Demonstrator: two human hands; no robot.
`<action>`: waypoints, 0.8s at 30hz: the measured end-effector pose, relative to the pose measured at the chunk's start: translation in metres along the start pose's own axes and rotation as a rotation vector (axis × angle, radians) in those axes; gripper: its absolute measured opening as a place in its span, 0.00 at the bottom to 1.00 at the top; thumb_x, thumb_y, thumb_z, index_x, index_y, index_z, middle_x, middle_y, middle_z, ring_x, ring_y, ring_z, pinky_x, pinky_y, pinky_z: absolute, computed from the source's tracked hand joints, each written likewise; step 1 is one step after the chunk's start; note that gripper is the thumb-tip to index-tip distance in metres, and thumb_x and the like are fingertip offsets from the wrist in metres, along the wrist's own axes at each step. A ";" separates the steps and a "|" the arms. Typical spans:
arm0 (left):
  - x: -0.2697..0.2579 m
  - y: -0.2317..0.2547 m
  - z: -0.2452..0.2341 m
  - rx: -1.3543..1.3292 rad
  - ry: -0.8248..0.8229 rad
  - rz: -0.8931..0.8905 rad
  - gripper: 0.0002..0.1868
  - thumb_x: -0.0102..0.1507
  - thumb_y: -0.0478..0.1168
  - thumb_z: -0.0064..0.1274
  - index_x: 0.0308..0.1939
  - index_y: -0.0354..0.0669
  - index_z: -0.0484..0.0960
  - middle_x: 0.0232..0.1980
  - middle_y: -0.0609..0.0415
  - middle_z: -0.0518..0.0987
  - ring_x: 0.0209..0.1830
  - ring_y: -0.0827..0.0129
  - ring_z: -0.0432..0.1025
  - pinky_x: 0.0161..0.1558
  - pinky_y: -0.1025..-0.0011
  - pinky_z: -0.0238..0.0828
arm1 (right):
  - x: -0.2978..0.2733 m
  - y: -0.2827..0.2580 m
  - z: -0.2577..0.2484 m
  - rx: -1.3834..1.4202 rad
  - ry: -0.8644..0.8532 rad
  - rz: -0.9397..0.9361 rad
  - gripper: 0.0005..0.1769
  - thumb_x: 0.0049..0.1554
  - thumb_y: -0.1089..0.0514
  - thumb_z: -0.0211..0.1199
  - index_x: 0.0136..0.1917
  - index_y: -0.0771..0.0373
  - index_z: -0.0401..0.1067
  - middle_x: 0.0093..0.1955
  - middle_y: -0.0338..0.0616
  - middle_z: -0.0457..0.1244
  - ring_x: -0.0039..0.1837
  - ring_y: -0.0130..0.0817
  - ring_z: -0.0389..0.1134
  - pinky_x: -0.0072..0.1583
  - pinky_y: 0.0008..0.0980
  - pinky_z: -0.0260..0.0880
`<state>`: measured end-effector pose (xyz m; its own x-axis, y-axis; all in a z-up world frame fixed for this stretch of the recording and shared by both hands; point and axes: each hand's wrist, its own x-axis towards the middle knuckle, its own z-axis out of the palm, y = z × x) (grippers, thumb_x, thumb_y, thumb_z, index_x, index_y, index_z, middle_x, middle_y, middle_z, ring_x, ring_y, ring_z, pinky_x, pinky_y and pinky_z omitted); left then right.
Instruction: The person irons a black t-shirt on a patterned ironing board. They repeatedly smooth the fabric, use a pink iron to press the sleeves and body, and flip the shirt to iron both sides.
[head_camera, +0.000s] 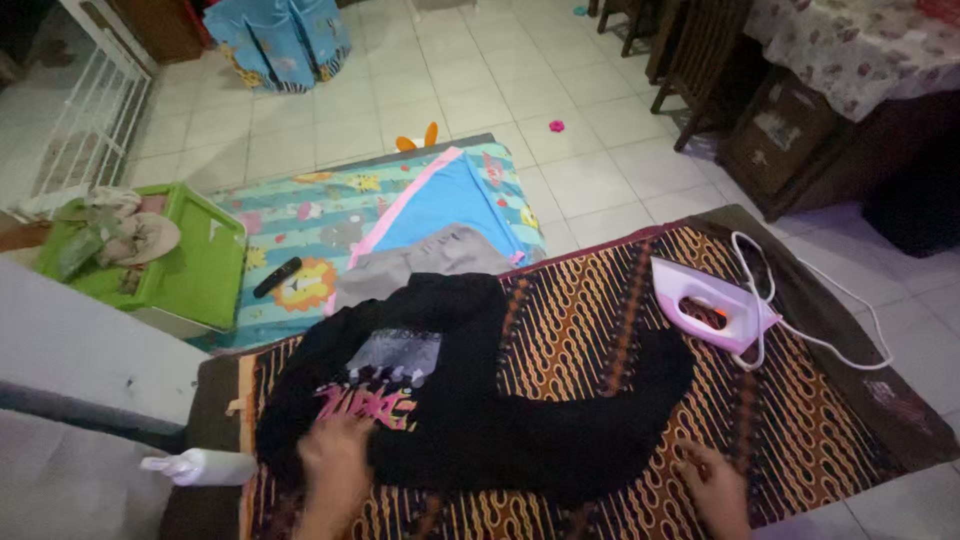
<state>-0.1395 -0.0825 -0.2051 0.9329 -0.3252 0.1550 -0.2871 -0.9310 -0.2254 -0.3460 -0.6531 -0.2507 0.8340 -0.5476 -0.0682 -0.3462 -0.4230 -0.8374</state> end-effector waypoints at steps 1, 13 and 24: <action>-0.006 0.034 0.017 -0.289 0.142 0.100 0.19 0.55 0.40 0.52 0.49 0.62 0.84 0.54 0.55 0.75 0.59 0.56 0.68 0.55 0.48 0.62 | 0.010 0.013 -0.001 0.083 0.125 0.075 0.22 0.54 0.63 0.65 0.63 0.65 0.74 0.59 0.51 0.70 0.56 0.41 0.73 0.58 0.37 0.72; 0.002 0.237 -0.021 -0.752 -0.375 0.401 0.19 0.60 0.52 0.65 0.47 0.47 0.78 0.57 0.54 0.74 0.63 0.58 0.65 0.60 0.59 0.61 | 0.175 0.065 0.038 0.195 0.388 0.399 0.28 0.50 0.52 0.77 0.61 0.58 0.71 0.48 0.41 0.68 0.47 0.35 0.69 0.46 0.38 0.71; -0.030 0.183 0.020 -0.584 -0.062 0.306 0.29 0.49 0.31 0.54 0.57 0.45 0.79 0.54 0.50 0.75 0.52 0.54 0.68 0.50 0.58 0.66 | 0.140 -0.017 -0.081 0.170 0.452 0.280 0.14 0.52 0.62 0.71 0.50 0.58 0.70 0.37 0.47 0.66 0.37 0.38 0.68 0.42 0.39 0.69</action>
<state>-0.2152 -0.2398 -0.2705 0.7964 -0.5951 0.1072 -0.5954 -0.7408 0.3110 -0.2580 -0.7816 -0.2022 0.4394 -0.8935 -0.0927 -0.4227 -0.1146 -0.8990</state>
